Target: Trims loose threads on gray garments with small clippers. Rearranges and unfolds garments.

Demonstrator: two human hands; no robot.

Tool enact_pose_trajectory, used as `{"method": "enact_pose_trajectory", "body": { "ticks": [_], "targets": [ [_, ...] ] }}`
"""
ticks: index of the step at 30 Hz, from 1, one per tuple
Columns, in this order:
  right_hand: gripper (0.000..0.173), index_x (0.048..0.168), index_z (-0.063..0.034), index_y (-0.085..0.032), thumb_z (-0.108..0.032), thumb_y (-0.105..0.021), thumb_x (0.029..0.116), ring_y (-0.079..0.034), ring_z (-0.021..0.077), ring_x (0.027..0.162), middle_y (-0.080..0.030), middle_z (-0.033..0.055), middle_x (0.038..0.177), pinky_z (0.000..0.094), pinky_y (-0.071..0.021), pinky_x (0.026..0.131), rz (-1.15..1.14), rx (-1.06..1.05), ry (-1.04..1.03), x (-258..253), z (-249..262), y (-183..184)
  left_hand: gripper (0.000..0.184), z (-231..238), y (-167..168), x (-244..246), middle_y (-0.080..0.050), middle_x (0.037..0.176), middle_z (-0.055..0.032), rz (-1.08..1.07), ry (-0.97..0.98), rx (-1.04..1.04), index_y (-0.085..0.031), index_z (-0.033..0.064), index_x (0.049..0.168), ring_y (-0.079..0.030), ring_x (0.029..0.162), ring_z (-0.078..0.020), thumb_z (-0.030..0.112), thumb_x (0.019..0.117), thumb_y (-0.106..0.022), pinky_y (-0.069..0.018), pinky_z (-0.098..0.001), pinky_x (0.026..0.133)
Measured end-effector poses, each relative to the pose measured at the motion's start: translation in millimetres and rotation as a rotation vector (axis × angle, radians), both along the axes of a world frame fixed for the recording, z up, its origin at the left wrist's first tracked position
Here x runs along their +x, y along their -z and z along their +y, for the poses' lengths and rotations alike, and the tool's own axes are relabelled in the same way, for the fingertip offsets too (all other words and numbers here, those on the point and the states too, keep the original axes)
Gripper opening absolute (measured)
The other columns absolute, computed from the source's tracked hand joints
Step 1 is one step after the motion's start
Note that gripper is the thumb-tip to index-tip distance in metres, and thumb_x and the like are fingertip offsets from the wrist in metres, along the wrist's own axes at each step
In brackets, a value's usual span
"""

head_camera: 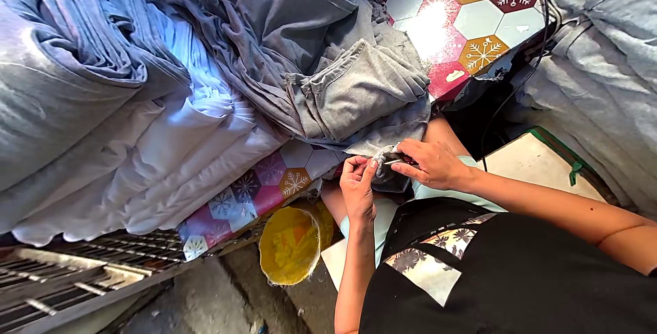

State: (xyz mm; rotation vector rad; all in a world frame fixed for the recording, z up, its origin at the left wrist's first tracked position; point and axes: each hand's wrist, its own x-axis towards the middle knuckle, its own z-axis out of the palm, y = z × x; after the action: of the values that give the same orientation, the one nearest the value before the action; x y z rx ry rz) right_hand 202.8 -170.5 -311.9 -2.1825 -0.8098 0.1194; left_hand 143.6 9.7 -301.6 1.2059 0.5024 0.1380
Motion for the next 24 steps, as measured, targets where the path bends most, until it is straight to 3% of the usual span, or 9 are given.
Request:
{"method": "enact_pose_trajectory", "body": {
  "ticks": [15, 24],
  "targets": [
    [0.042, 0.099, -0.0040, -0.072, -0.043, -0.058, 0.1003, -0.064, 0.0200, 0.066, -0.067, 0.0076, 0.083, 0.0398, -0.0492, 0.054, -0.003, 0.031, 0.026, -4.0, 3.7, 3.2, 0.016, 0.6, 0.5, -0.7, -0.071, 0.080, -0.0031, 0.027, -0.011, 0.029, -0.058, 0.0049, 0.100, -0.070, 0.075, -0.0096, -0.009, 0.0938, -0.062, -0.0590, -0.0269, 0.074],
    [0.042, 0.099, -0.0040, -0.075, -0.043, -0.061, 0.0988, -0.062, 0.0198, 0.060, -0.064, 0.0068, 0.076, 0.0377, -0.0473, 0.048, -0.145, 0.032, 0.013, 1.8, 2.6, 8.2, 0.016, 4.4, -2.4, -1.9, -0.071, 0.078, -0.0031, 0.016, -0.001, 0.050, -0.059, 0.0048, 0.098, -0.069, 0.073, -0.0090, -0.010, 0.0923, -0.063, -0.0587, -0.0260, 0.073]
  ]
}}
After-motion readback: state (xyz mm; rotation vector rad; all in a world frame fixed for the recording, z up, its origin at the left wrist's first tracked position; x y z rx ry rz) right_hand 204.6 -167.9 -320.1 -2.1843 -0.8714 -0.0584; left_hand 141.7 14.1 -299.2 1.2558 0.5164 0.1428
